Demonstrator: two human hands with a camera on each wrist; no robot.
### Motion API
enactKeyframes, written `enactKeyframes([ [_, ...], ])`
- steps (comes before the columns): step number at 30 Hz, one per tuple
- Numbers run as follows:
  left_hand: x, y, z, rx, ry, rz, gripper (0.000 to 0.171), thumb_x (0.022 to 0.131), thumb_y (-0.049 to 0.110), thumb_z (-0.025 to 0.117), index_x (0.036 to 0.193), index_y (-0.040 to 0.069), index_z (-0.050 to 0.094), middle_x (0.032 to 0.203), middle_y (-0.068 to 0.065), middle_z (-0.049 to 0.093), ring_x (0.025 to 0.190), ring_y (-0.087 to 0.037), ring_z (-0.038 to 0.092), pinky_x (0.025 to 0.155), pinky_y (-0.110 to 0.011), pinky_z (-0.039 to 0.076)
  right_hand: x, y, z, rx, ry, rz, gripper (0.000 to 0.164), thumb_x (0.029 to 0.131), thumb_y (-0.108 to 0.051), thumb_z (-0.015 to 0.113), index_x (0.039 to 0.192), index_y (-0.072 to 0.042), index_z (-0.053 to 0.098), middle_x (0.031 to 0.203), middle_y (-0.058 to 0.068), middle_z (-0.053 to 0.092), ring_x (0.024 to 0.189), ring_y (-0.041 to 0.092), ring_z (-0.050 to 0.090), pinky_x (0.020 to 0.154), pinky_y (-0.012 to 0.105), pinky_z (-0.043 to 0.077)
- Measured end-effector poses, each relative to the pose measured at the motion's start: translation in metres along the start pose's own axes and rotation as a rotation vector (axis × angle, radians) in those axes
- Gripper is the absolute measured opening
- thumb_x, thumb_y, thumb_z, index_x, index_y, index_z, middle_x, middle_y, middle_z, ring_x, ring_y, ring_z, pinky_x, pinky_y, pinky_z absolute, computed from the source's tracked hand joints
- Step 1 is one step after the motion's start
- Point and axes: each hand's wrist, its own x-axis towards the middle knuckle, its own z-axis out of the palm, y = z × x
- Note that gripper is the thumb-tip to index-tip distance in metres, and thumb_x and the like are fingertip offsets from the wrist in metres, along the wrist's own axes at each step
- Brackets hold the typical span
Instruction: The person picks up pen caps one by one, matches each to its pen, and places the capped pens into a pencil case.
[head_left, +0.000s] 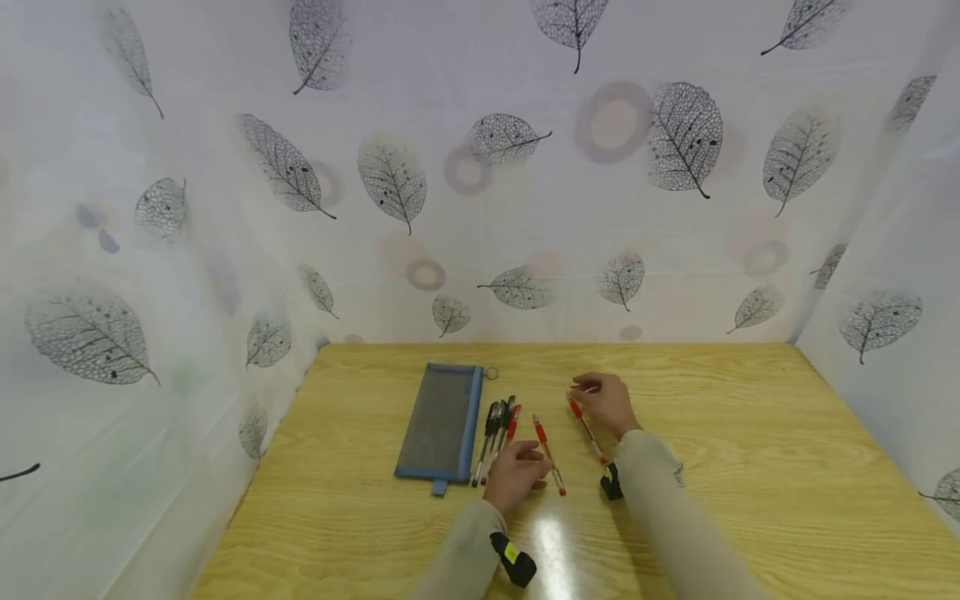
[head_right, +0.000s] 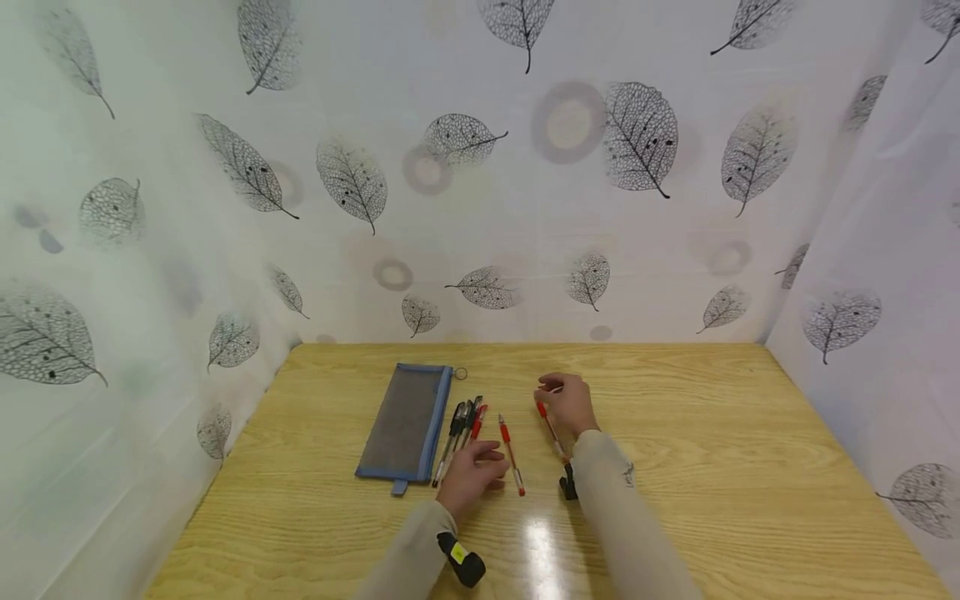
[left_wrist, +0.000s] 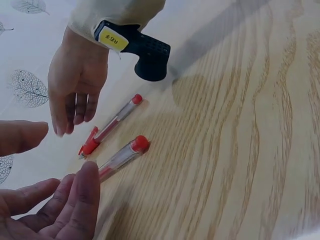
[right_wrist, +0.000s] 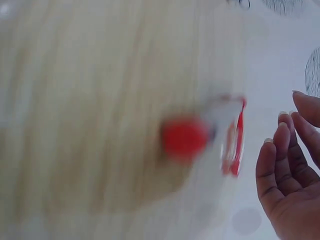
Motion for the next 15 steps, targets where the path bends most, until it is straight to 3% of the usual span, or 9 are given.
enactKeyframes([
  [7, 0.003, -0.002, 0.006, 0.008, 0.013, -0.003, 0.051, 0.085, 0.005, 0.073, 0.129, -0.009, 0.052, 0.099, -0.011, 0.06, 0.076, -0.016, 0.065, 0.065, -0.031, 0.057, 0.0, 0.019, -0.022, -0.024, 0.006, 0.056, 0.028, 0.09, -0.009, 0.067, 0.114, 0.006, 0.066, 0.099, 0.019, 0.065, 0.087, 0.03, 0.063, 0.067, 0.034, 0.051],
  [15, 0.008, -0.005, 0.011, 0.063, 0.092, -0.021, 0.049, 0.082, 0.006, 0.076, 0.125, -0.007, 0.056, 0.093, -0.008, 0.06, 0.06, -0.011, 0.061, 0.059, -0.028, 0.056, 0.002, 0.033, -0.033, 0.013, -0.052, 0.083, 0.03, 0.089, -0.01, 0.069, 0.115, 0.004, 0.066, 0.092, 0.013, 0.064, 0.083, 0.023, 0.059, 0.067, 0.033, 0.047],
])
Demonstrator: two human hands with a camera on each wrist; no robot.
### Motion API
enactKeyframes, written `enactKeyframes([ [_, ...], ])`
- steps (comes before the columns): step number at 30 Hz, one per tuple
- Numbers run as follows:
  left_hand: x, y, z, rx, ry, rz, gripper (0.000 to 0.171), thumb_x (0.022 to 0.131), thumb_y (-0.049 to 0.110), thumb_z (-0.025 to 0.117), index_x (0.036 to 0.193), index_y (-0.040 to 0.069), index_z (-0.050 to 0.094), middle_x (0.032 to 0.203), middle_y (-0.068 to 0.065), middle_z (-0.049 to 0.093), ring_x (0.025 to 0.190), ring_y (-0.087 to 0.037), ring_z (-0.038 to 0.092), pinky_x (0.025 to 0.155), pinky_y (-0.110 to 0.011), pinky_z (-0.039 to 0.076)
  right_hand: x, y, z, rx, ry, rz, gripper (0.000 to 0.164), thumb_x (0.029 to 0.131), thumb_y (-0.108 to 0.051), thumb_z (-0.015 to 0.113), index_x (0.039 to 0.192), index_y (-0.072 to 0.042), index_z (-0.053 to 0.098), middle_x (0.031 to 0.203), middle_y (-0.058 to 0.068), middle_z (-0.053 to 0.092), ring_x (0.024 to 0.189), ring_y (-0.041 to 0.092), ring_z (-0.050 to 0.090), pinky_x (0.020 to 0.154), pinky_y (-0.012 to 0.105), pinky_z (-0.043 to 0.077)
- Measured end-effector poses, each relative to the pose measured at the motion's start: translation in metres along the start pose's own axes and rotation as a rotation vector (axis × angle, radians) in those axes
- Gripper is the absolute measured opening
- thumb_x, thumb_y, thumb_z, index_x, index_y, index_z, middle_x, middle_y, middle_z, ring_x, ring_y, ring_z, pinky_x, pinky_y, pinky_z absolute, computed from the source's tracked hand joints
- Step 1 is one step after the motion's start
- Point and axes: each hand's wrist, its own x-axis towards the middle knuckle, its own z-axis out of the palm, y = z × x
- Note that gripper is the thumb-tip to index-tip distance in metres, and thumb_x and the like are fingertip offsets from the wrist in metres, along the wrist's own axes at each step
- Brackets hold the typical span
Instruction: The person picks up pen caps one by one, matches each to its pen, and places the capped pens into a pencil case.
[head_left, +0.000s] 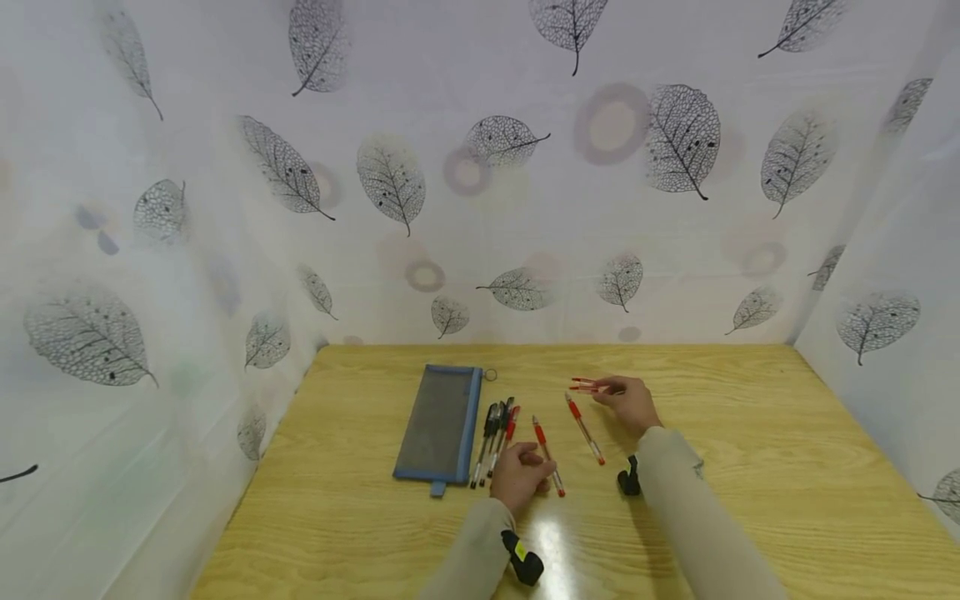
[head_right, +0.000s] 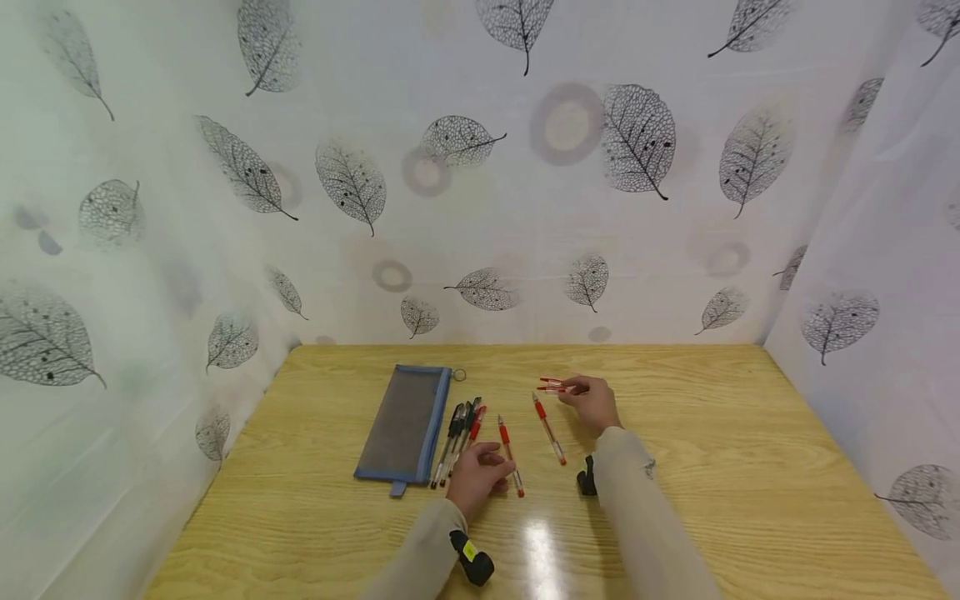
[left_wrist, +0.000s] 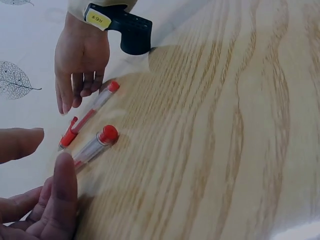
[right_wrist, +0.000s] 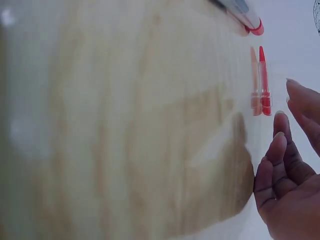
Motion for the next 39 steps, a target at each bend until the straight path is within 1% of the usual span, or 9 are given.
enactKeyframes([
  [8, 0.009, -0.007, 0.004, -0.008, 0.064, -0.026, 0.046, 0.082, 0.007, 0.076, 0.122, -0.006, 0.059, 0.094, -0.007, 0.06, 0.054, -0.011, 0.061, 0.055, -0.027, 0.055, 0.005, 0.006, 0.001, -0.03, -0.02, 0.005, 0.029, 0.089, -0.009, 0.069, 0.114, 0.005, 0.067, 0.095, 0.017, 0.065, 0.088, 0.028, 0.06, 0.07, 0.035, 0.047],
  [13, 0.012, -0.008, 0.007, 0.039, 0.105, -0.037, 0.04, 0.081, 0.009, 0.077, 0.117, -0.003, 0.063, 0.089, -0.006, 0.061, 0.051, -0.011, 0.06, 0.05, -0.026, 0.054, 0.006, 0.007, 0.003, -0.059, -0.014, 0.024, 0.028, 0.089, -0.01, 0.069, 0.114, 0.002, 0.068, 0.095, 0.017, 0.066, 0.087, 0.028, 0.06, 0.07, 0.034, 0.047],
  [18, 0.014, -0.007, 0.01, 0.081, 0.146, -0.039, 0.036, 0.08, 0.01, 0.078, 0.11, -0.001, 0.064, 0.086, -0.005, 0.06, 0.046, -0.01, 0.057, 0.044, -0.026, 0.051, 0.006, 0.006, 0.005, -0.078, -0.013, 0.028, 0.03, 0.088, -0.01, 0.07, 0.115, 0.003, 0.068, 0.093, 0.017, 0.065, 0.082, 0.026, 0.058, 0.067, 0.033, 0.044],
  [21, 0.015, -0.006, 0.011, 0.131, 0.162, -0.036, 0.036, 0.08, 0.014, 0.079, 0.109, 0.0, 0.063, 0.081, -0.004, 0.061, 0.044, -0.011, 0.057, 0.042, -0.026, 0.05, 0.007, 0.005, 0.006, -0.092, -0.007, 0.03, 0.029, 0.088, -0.01, 0.07, 0.113, 0.004, 0.069, 0.093, 0.016, 0.065, 0.082, 0.025, 0.057, 0.065, 0.032, 0.043],
  [25, 0.018, -0.005, 0.012, 0.257, 0.164, -0.02, 0.042, 0.08, 0.023, 0.079, 0.112, 0.0, 0.063, 0.071, 0.0, 0.063, 0.043, -0.012, 0.059, 0.04, -0.027, 0.049, 0.008, 0.003, 0.007, -0.108, 0.007, 0.04, 0.026, 0.087, -0.009, 0.07, 0.11, 0.004, 0.07, 0.092, 0.016, 0.065, 0.082, 0.026, 0.058, 0.066, 0.032, 0.044],
  [28, 0.02, -0.004, 0.013, 0.341, 0.156, -0.011, 0.045, 0.079, 0.026, 0.08, 0.112, 0.002, 0.064, 0.061, 0.001, 0.063, 0.041, -0.012, 0.058, 0.039, -0.027, 0.047, 0.008, 0.002, 0.008, -0.106, 0.028, 0.049, 0.024, 0.087, -0.009, 0.071, 0.107, 0.003, 0.071, 0.09, 0.015, 0.066, 0.081, 0.026, 0.058, 0.065, 0.032, 0.044],
  [31, 0.019, -0.001, 0.013, 0.397, 0.156, -0.01, 0.041, 0.077, 0.024, 0.082, 0.108, 0.003, 0.065, 0.054, 0.002, 0.061, 0.039, -0.01, 0.057, 0.039, -0.026, 0.046, 0.008, 0.003, 0.009, -0.109, 0.046, 0.055, 0.022, 0.087, -0.011, 0.071, 0.105, 0.001, 0.073, 0.089, 0.013, 0.067, 0.079, 0.024, 0.058, 0.066, 0.033, 0.044],
  [34, 0.019, 0.0, 0.014, 0.458, 0.166, 0.004, 0.034, 0.077, 0.021, 0.081, 0.103, 0.004, 0.067, 0.047, 0.004, 0.058, 0.037, -0.008, 0.054, 0.039, -0.025, 0.045, 0.007, 0.004, 0.011, -0.094, 0.061, 0.07, 0.02, 0.086, -0.011, 0.072, 0.103, 0.0, 0.074, 0.088, 0.012, 0.067, 0.078, 0.024, 0.058, 0.067, 0.034, 0.045],
  [39, 0.019, 0.002, 0.014, 0.556, 0.185, 0.036, 0.026, 0.078, 0.019, 0.078, 0.098, 0.005, 0.071, 0.04, 0.007, 0.052, 0.035, -0.007, 0.05, 0.045, -0.023, 0.046, 0.007, 0.006, 0.012, -0.076, 0.078, 0.066, 0.02, 0.084, -0.011, 0.075, 0.1, 0.0, 0.074, 0.086, 0.011, 0.067, 0.076, 0.023, 0.058, 0.068, 0.035, 0.047],
])
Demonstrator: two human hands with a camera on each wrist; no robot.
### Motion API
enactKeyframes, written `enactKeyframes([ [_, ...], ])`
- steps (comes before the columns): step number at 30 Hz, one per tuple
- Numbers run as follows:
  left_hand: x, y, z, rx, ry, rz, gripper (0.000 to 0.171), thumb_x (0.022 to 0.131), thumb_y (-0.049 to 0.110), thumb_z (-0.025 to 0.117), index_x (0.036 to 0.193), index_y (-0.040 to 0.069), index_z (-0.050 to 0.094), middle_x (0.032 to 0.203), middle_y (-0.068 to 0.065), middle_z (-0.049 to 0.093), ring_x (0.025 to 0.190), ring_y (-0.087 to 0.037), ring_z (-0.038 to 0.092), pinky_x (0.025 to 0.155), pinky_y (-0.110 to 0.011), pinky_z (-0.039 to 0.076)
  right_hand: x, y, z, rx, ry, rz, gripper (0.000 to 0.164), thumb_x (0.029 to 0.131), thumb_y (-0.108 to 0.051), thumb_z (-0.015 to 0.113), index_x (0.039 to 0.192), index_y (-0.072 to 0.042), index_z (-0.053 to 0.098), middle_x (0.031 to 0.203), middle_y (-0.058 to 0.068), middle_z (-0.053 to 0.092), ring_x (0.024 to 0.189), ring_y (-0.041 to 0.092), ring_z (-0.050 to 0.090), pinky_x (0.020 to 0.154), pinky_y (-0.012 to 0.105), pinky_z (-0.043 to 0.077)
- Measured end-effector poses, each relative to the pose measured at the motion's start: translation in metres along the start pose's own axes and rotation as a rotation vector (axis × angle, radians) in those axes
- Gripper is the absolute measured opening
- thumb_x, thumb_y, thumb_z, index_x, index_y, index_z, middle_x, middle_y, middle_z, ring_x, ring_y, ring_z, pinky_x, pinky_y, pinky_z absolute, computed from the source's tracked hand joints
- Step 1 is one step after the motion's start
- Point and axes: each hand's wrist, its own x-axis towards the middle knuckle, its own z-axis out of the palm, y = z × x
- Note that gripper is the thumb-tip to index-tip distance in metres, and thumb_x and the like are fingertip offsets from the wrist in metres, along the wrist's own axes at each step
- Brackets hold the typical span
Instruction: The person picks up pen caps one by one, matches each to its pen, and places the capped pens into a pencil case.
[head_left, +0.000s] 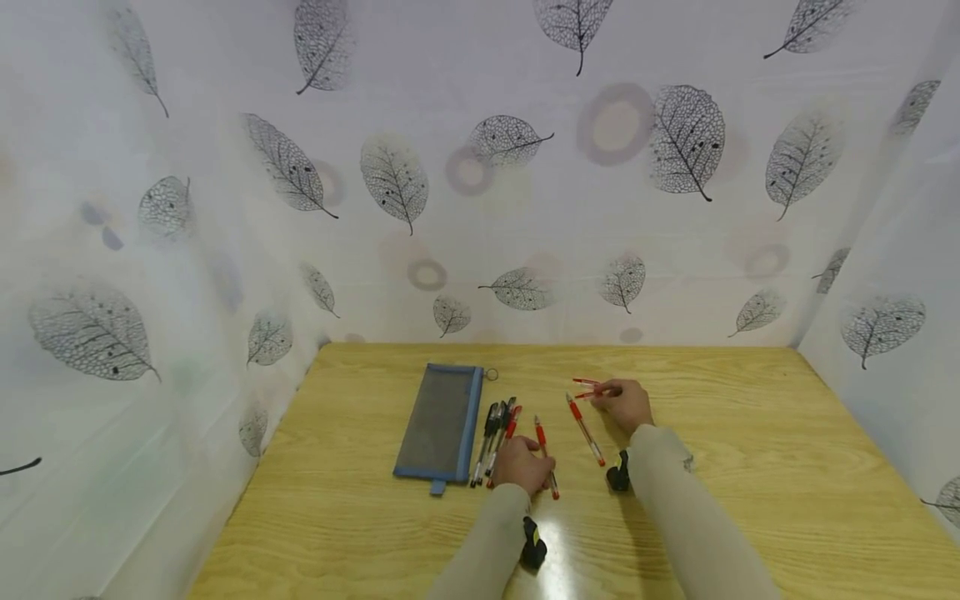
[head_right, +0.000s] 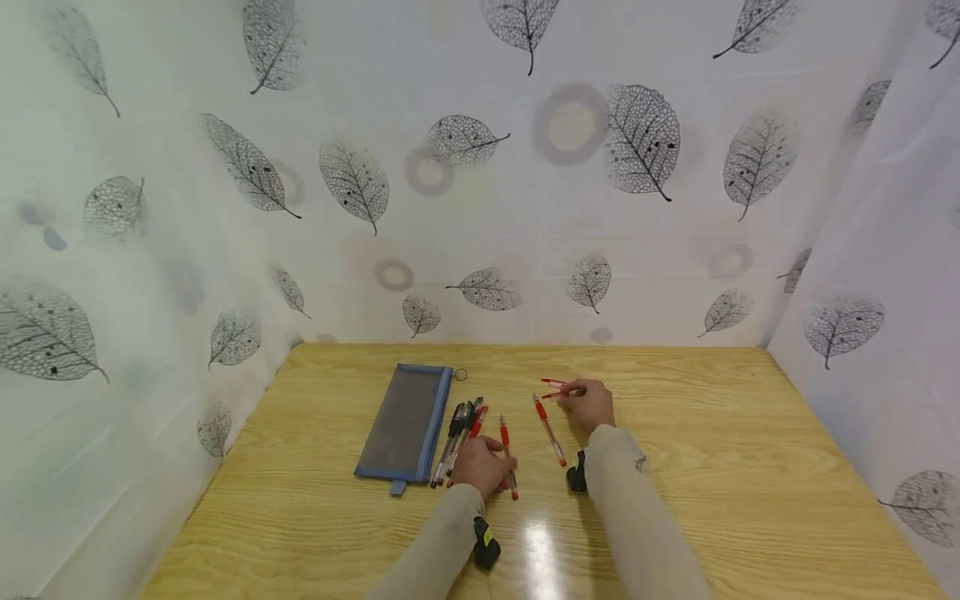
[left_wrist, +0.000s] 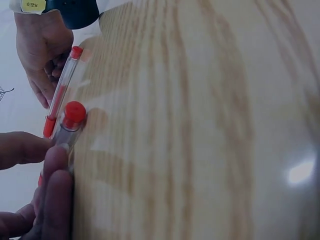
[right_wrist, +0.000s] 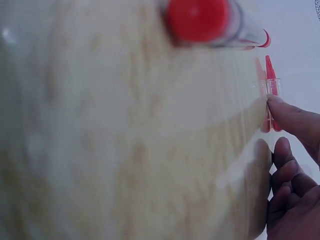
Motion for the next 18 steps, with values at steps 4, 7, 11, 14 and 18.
enactKeyframes([
  [4, -0.001, 0.002, -0.003, 0.019, -0.029, 0.005, 0.018, 0.077, 0.018, 0.077, 0.091, 0.007, 0.073, 0.045, 0.004, 0.056, 0.04, -0.01, 0.054, 0.049, -0.025, 0.049, 0.0, 0.005, -0.001, -0.019, 0.009, -0.013, 0.018, 0.083, -0.013, 0.076, 0.096, -0.001, 0.074, 0.084, 0.009, 0.067, 0.075, 0.022, 0.058, 0.068, 0.036, 0.046],
  [7, -0.002, 0.003, -0.006, 0.043, -0.058, 0.013, 0.014, 0.077, 0.021, 0.078, 0.084, 0.01, 0.073, 0.057, 0.003, 0.063, 0.05, -0.011, 0.056, 0.052, -0.029, 0.05, -0.001, 0.008, -0.002, -0.024, 0.008, -0.021, 0.017, 0.083, -0.015, 0.076, 0.093, -0.001, 0.074, 0.083, 0.009, 0.067, 0.075, 0.023, 0.058, 0.07, 0.04, 0.047],
  [11, -0.003, 0.004, -0.008, 0.097, -0.081, 0.037, 0.013, 0.076, 0.025, 0.08, 0.077, 0.013, 0.074, 0.072, 0.004, 0.066, 0.06, -0.011, 0.057, 0.055, -0.033, 0.051, -0.002, 0.011, -0.002, -0.017, -0.006, -0.028, 0.018, 0.083, -0.017, 0.076, 0.092, -0.002, 0.073, 0.085, 0.01, 0.069, 0.076, 0.024, 0.06, 0.072, 0.042, 0.049],
  [14, -0.003, 0.004, -0.009, 0.117, -0.095, 0.047, 0.013, 0.076, 0.026, 0.08, 0.078, 0.014, 0.075, 0.074, 0.005, 0.067, 0.063, -0.011, 0.058, 0.056, -0.033, 0.051, -0.004, 0.012, -0.003, -0.014, -0.011, -0.021, 0.018, 0.084, -0.018, 0.076, 0.092, -0.002, 0.073, 0.086, 0.009, 0.069, 0.079, 0.024, 0.06, 0.073, 0.041, 0.049],
  [18, -0.004, 0.004, -0.01, 0.113, -0.113, 0.047, 0.013, 0.077, 0.026, 0.079, 0.077, 0.014, 0.075, 0.075, 0.005, 0.067, 0.063, -0.011, 0.058, 0.056, -0.033, 0.051, -0.006, 0.011, -0.004, -0.011, -0.02, -0.018, 0.02, 0.086, -0.017, 0.073, 0.094, 0.001, 0.072, 0.09, 0.012, 0.068, 0.083, 0.026, 0.06, 0.074, 0.041, 0.048],
])
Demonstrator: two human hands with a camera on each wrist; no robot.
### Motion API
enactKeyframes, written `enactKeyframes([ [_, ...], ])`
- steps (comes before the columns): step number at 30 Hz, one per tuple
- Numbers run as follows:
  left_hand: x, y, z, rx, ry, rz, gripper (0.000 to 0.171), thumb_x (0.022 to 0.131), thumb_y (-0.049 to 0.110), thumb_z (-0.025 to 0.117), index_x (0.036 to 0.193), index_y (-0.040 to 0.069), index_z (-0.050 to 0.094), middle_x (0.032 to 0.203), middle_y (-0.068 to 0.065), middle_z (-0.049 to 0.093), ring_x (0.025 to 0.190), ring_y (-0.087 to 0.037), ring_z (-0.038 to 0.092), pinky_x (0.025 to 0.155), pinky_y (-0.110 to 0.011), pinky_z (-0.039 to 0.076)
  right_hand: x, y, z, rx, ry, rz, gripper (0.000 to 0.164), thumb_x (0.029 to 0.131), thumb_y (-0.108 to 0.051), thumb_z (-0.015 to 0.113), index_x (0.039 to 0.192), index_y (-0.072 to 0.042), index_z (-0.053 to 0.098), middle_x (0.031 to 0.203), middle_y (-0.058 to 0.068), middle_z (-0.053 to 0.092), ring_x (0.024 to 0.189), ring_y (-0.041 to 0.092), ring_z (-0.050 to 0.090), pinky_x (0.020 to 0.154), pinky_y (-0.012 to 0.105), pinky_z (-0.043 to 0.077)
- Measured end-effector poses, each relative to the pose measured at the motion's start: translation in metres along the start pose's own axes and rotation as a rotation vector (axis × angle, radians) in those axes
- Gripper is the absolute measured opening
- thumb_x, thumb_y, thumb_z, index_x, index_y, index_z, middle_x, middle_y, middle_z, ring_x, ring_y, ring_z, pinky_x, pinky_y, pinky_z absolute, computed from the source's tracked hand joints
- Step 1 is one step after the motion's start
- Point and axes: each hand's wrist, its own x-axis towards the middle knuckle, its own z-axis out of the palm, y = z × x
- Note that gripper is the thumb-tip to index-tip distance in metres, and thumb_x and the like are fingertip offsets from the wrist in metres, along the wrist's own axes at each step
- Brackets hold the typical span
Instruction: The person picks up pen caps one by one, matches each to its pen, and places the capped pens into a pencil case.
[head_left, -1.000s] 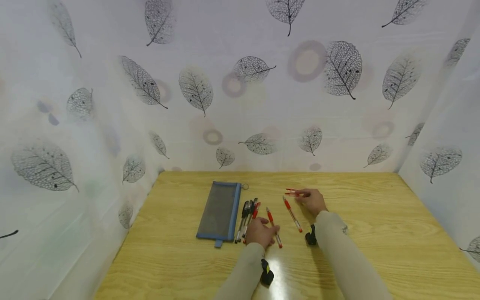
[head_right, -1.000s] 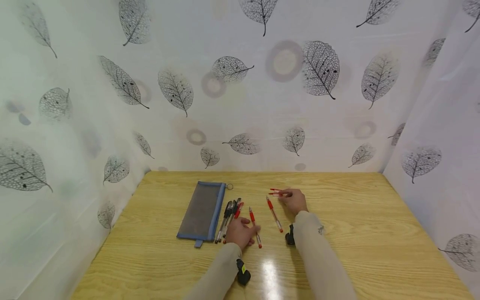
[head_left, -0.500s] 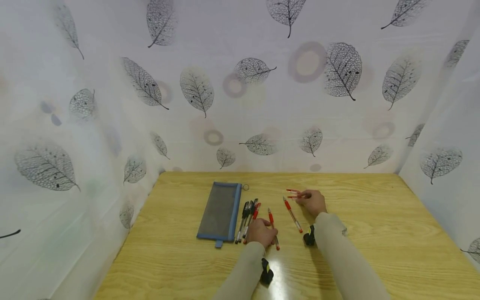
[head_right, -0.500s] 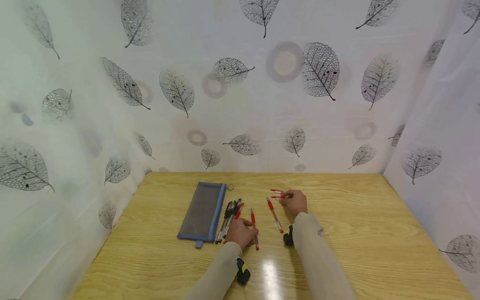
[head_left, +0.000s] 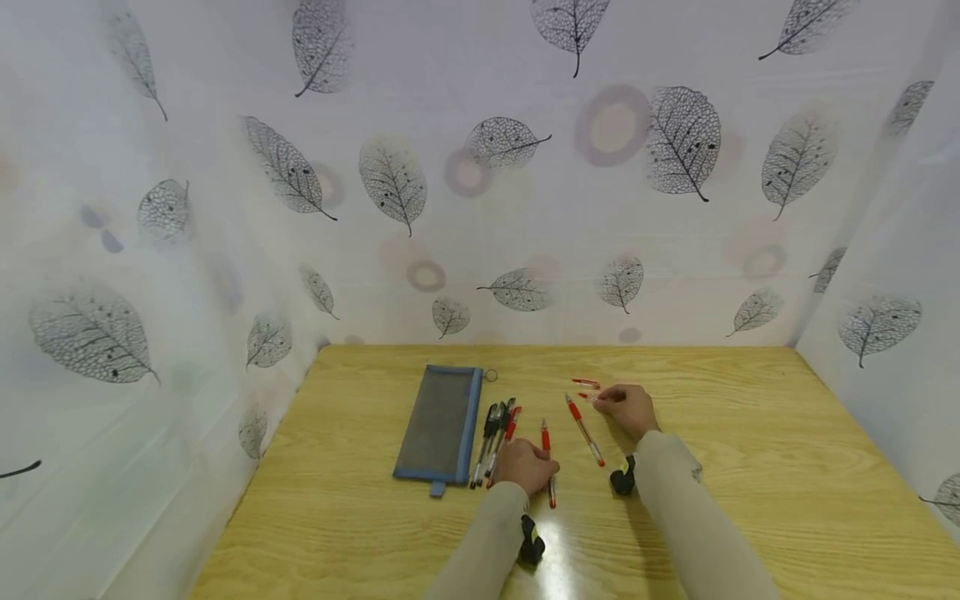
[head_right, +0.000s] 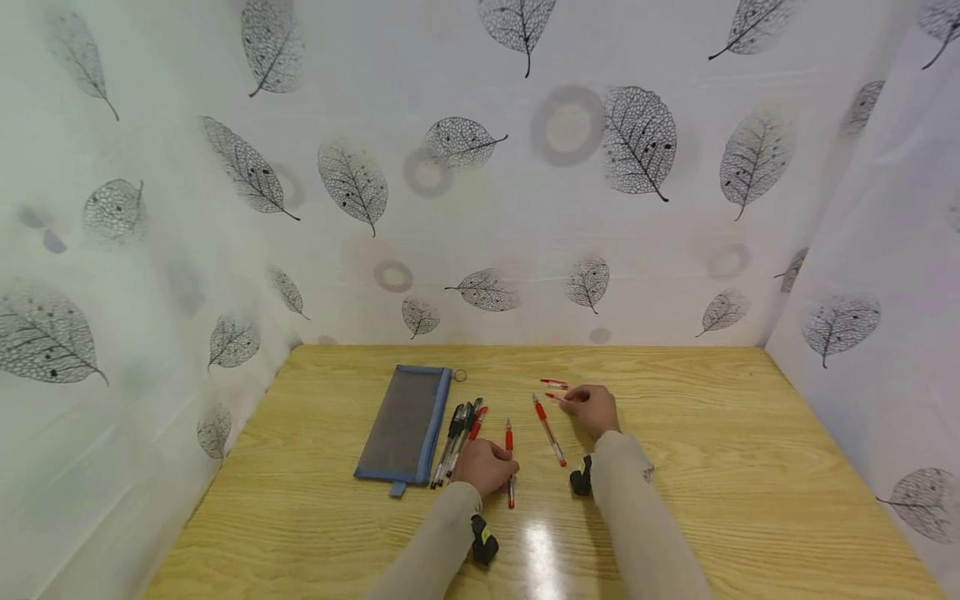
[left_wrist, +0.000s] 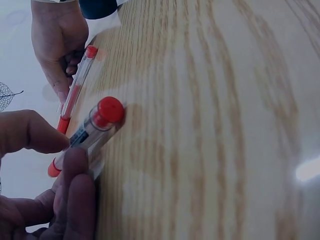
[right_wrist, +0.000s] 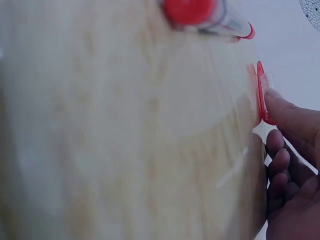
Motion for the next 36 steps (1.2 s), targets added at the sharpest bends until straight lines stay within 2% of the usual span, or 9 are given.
enactKeyframes([
  [7, -0.005, 0.001, -0.004, -0.005, -0.022, 0.011, 0.016, 0.078, 0.026, 0.077, 0.069, 0.016, 0.07, 0.069, 0.007, 0.063, 0.057, -0.01, 0.053, 0.052, -0.029, 0.046, -0.003, 0.002, 0.0, -0.006, -0.001, -0.042, 0.02, 0.09, -0.014, 0.069, 0.096, 0.004, 0.071, 0.095, 0.017, 0.068, 0.086, 0.029, 0.061, 0.075, 0.041, 0.049],
  [12, -0.004, -0.003, -0.001, 0.016, -0.003, 0.03, 0.033, 0.078, 0.028, 0.075, 0.052, 0.018, 0.057, 0.05, 0.008, 0.048, 0.045, -0.011, 0.039, 0.044, -0.026, 0.033, -0.005, 0.004, 0.0, 0.005, 0.004, -0.065, 0.02, 0.092, -0.014, 0.066, 0.098, 0.005, 0.07, 0.098, 0.019, 0.067, 0.092, 0.032, 0.062, 0.081, 0.046, 0.049],
  [15, -0.004, -0.005, 0.002, 0.035, 0.01, 0.05, 0.038, 0.079, 0.029, 0.074, 0.05, 0.019, 0.053, 0.046, 0.008, 0.042, 0.044, -0.011, 0.035, 0.044, -0.026, 0.03, -0.006, 0.005, 0.0, 0.016, 0.001, -0.074, 0.02, 0.093, -0.014, 0.066, 0.099, 0.005, 0.07, 0.099, 0.018, 0.067, 0.093, 0.032, 0.062, 0.083, 0.046, 0.049],
  [23, -0.01, -0.004, 0.0, -0.009, -0.025, 0.081, 0.028, 0.085, 0.028, 0.068, 0.062, 0.015, 0.062, 0.055, 0.005, 0.053, 0.05, -0.012, 0.043, 0.047, -0.028, 0.035, -0.011, 0.007, -0.006, 0.093, -0.006, -0.071, 0.027, 0.094, -0.023, 0.065, 0.102, 0.003, 0.07, 0.096, 0.013, 0.068, 0.084, 0.017, 0.06, 0.073, 0.031, 0.049],
  [28, -0.007, -0.006, -0.001, -0.043, -0.033, 0.097, 0.038, 0.09, 0.024, 0.061, 0.054, 0.014, 0.056, 0.045, 0.009, 0.045, 0.041, -0.011, 0.033, 0.041, -0.025, 0.027, -0.015, 0.005, -0.009, 0.159, -0.016, -0.04, 0.03, 0.093, -0.024, 0.065, 0.105, 0.004, 0.069, 0.097, 0.012, 0.067, 0.082, 0.014, 0.058, 0.068, 0.025, 0.049],
  [31, -0.006, -0.006, -0.002, -0.05, -0.044, 0.116, 0.04, 0.092, 0.021, 0.057, 0.052, 0.013, 0.057, 0.041, 0.009, 0.045, 0.039, -0.011, 0.03, 0.04, -0.025, 0.024, -0.018, 0.006, -0.009, 0.213, -0.012, -0.03, 0.032, 0.094, -0.022, 0.064, 0.107, 0.006, 0.068, 0.097, 0.014, 0.068, 0.082, 0.014, 0.059, 0.069, 0.025, 0.049],
  [34, -0.006, -0.006, -0.004, -0.035, -0.06, 0.129, 0.036, 0.094, 0.02, 0.055, 0.06, 0.011, 0.064, 0.047, 0.007, 0.05, 0.042, -0.012, 0.035, 0.043, -0.025, 0.028, -0.019, 0.006, -0.008, 0.267, -0.001, -0.018, 0.032, 0.095, -0.022, 0.063, 0.108, 0.008, 0.066, 0.097, 0.015, 0.068, 0.082, 0.014, 0.059, 0.07, 0.024, 0.05],
  [36, -0.007, -0.004, -0.006, -0.073, -0.094, 0.118, 0.031, 0.097, 0.02, 0.054, 0.072, 0.008, 0.067, 0.054, 0.004, 0.053, 0.047, -0.012, 0.04, 0.046, -0.025, 0.031, -0.021, 0.005, -0.008, 0.275, 0.006, -0.021, 0.033, 0.096, -0.022, 0.061, 0.109, 0.009, 0.065, 0.097, 0.015, 0.067, 0.083, 0.013, 0.06, 0.071, 0.024, 0.05],
])
